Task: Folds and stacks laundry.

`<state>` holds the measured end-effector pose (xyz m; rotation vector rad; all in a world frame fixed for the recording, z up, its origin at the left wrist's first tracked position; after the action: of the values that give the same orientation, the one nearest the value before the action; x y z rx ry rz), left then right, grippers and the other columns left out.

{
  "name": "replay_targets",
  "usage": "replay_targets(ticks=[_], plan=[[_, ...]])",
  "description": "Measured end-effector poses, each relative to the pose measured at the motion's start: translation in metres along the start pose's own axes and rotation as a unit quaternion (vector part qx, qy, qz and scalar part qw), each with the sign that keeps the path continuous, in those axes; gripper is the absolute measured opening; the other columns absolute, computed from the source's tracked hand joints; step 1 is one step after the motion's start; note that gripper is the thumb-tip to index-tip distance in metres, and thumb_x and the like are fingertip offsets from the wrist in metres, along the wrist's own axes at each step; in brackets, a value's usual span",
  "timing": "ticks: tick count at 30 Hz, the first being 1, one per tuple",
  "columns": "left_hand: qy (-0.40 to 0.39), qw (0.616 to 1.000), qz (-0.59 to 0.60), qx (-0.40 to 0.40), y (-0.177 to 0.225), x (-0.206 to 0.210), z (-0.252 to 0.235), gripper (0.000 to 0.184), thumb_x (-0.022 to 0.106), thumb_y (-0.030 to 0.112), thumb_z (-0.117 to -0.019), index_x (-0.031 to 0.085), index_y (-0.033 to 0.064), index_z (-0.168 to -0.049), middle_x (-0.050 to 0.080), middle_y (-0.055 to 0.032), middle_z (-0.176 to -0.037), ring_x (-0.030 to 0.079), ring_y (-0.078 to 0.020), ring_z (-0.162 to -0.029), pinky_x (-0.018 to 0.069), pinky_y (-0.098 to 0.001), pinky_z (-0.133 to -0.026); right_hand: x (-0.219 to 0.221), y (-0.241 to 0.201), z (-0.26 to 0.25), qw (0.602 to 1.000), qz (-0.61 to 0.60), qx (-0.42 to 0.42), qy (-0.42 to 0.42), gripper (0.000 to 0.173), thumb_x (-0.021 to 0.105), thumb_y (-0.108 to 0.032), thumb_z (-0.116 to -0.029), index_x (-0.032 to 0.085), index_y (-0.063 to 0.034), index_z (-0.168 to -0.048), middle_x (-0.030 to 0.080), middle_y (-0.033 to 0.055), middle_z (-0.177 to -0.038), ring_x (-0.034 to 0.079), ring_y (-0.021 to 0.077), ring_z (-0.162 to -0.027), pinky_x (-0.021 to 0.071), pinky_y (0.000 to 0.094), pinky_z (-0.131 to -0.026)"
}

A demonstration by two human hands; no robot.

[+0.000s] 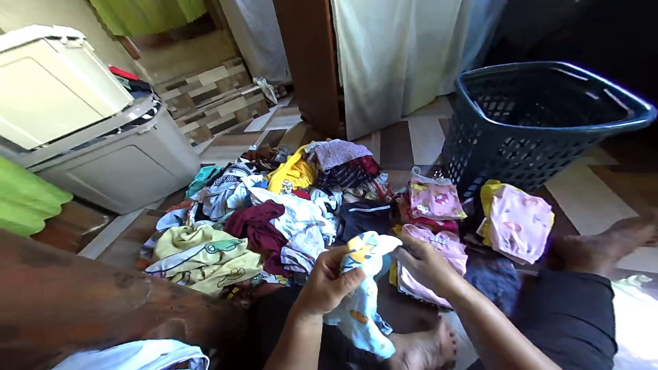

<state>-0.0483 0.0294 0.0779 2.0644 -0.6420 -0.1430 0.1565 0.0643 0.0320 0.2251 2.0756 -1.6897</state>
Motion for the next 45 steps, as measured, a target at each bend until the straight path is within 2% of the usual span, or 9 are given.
replay_targets(ticks=[8,12,19,25,28,32,35,40,45], plan=[[0.036,0.995,-0.092,-0.007,0.008,-0.024,-0.005,0.024,0.069,0.022,-0.0951,0.064,0.0128,-0.116,0.072,0.0152,-0.101,0.067,0.0051,-0.09,0.0578,-0.0186,-0.08,-0.014,-0.047,0.005,0.955,-0.278,-0.061,-0.081,0.019,0.047,-0.009,-0.102,0.063,-0.0176,-0.099,0.065,-0.0175,-0.083,0.061,-0.0066,-0.075,0.0534,0.016,-0.072],[0.067,0.991,-0.119,0.009,0.012,-0.037,-0.007,0.013,0.066,0.024,-0.0971,0.073,0.0223,-0.109,0.074,0.0156,-0.097,0.068,0.0053,-0.086,0.0583,-0.0178,-0.076,-0.028,-0.055,0.002,0.908,-0.287,-0.196,-0.233,0.018,0.054,-0.034,-0.1064,0.07,-0.0297,-0.101,0.067,-0.0231,-0.088,0.061,-0.0132,-0.079,0.0514,0.0086,-0.07],[-0.081,0.987,0.026,0.133,0.04,-0.054,-0.011,0.022,0.064,0.035,-0.0971,0.074,0.0235,-0.113,0.073,0.0079,-0.098,0.067,-0.0048,-0.092,0.0535,-0.0267,-0.087,-0.046,-0.053,0.009,0.926,-0.027,-0.083,-0.367,0.018,0.073,-0.019,-0.0907,0.068,-0.0014,-0.088,0.058,-0.0043,-0.067,0.05,-0.0026,-0.058,0.0421,0.0179,-0.054],[-0.121,0.955,0.243,0.123,0.05,-0.041,-0.015,0.021,0.072,0.029,-0.091,0.073,0.0105,-0.099,0.068,0.0026,-0.076,0.066,-0.0095,-0.073,0.0546,-0.0284,-0.074,-0.069,-0.061,0.019,0.952,0.12,-0.207,-0.191,0.028,0.073,-0.027,-0.0882,0.065,-0.0043,-0.074,0.055,0.0018,-0.06,0.049,0.0061,-0.054,0.0398,0.0258,-0.051],[-0.143,0.947,0.255,0.131,0.064,-0.038,-0.012,0.02,0.069,0.03,-0.0936,0.071,0.0101,-0.098,0.066,0.003,-0.075,0.066,-0.0091,-0.073,0.0552,-0.0278,-0.076,-0.089,-0.058,0.016,0.944,0.076,-0.302,-0.108,0.038,0.072,-0.034,-0.0913,0.06,-0.0044,-0.071,0.054,-0.0002,-0.065,0.05,0.0018,-0.066,0.0405,0.0177,-0.061],[-0.149,0.935,0.287,0.148,0.071,-0.041,-0.015,0.019,0.068,0.026,-0.0949,0.071,0.0072,-0.099,0.067,0.0,-0.078,0.067,-0.0119,-0.076,0.0554,-0.0292,-0.077,-0.099,-0.079,0.031,0.888,-0.22,-0.331,-0.232,0.021,0.067,-0.039,-0.0979,0.069,-0.0195,-0.092,0.071,-0.0093,-0.104,0.064,0.0046,-0.108,0.0524,0.0252,-0.093],[-0.098,0.925,0.322,0.174,0.065,-0.047,-0.024,0.022,0.066,0.028,-0.0955,0.07,0.006,-0.097,0.067,-0.0006,-0.077,0.068,-0.0123,-0.075,0.0568,-0.0271,-0.072,-0.091,-0.108,0.057,0.83,-0.308,-0.339,-0.318,0.024,0.064,-0.037,-0.0989,0.064,-0.0146,-0.09,0.067,-0.0054,-0.091,0.064,0.0064,-0.095,0.0507,0.031,-0.091],[-0.123,0.915,0.347,0.166,0.061,-0.057,-0.034,0.026,0.063,0.031,-0.0955,0.069,0.005,-0.095,0.065,-0.0003,-0.075,0.068,-0.0156,-0.078,0.0556,-0.0361,-0.085,-0.083,-0.112,0.055,0.858,-0.096,-0.374,-0.338,0.037,0.059,-0.034,-0.1026,0.06,-0.0059,-0.079,0.059,0.0016,-0.073,0.059,0.0088,-0.08,0.0457,0.0312,-0.086],[-0.113,0.98,-0.062,0.151,0.073,-0.079,-0.041,0.023,0.057,0.037,-0.099,0.073,0.021,-0.095,0.071,0.0081,-0.086,0.069,-0.0093,-0.097,0.0456,-0.0421,-0.111,-0.1,-0.097,0.026,0.872,0.34,-0.353,0.011,0.028,0.061,-0.03,-0.0959,0.068,-0.0137,-0.074,0.064,0.0009,-0.066,0.067,0.0226,-0.072,0.0499,0.055,-0.082]])
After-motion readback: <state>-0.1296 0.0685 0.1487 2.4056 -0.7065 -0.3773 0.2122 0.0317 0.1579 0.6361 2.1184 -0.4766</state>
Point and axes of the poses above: each hand's wrist, its own z-axis away from the middle knuckle, its own x-axis out of the palm, y = z × x, the point moved 3 cm from there along -z, towards the middle knuckle
